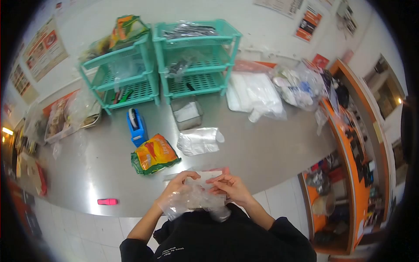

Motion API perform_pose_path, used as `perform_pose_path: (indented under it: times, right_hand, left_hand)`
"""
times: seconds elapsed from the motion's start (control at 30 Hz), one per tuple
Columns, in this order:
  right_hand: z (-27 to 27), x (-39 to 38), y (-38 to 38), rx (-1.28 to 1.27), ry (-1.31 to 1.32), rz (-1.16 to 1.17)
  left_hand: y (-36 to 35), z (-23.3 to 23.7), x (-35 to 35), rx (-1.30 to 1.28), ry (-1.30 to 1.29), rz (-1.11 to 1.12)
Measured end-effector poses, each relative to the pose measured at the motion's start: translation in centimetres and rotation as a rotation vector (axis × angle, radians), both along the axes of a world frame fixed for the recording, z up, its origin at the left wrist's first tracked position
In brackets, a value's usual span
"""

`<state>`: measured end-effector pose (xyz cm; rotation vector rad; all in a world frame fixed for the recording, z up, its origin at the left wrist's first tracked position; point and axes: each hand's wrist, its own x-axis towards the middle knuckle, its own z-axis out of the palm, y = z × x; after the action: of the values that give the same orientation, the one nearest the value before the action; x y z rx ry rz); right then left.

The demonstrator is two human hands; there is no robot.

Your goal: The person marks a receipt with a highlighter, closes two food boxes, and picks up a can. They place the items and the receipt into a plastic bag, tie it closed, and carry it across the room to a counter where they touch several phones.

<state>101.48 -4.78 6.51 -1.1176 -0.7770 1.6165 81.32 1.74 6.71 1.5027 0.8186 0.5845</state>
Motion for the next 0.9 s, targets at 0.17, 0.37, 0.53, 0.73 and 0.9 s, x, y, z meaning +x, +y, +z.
perform_pose_path:
  times: [0.17, 0.37, 0.53, 0.73, 0.9]
  right_hand:
    - [-2.4, 0.2, -3.0, -0.039, -0.143, -0.148]
    - [-2.4, -1.2, -3.8, -0.027, -0.218, -0.2]
    - [-4.8, -2.8, -4.6, 0.962, -1.002, -0.213]
    - [-1.8, -4.2, -0.6, 0.858, -1.124, -0.103]
    - [-0.4, -4.4, 0.4, 0.761, -1.037, 0.005]
  left_hand:
    - [1.3, -0.1, 0.0, -0.058, -0.008, -0.211]
    - [3.4, -2.1, -0.6, 0.503, 0.117, -0.422]
    - [3.1, -1.0, 0.1, 0.441, 0.238, -0.298]
    - [1.0, 0.4, 0.3, 0.031, 0.26, 0.041]
    - [-0.8, -1.2, -1.2, -0.145, -0.069, 0.095]
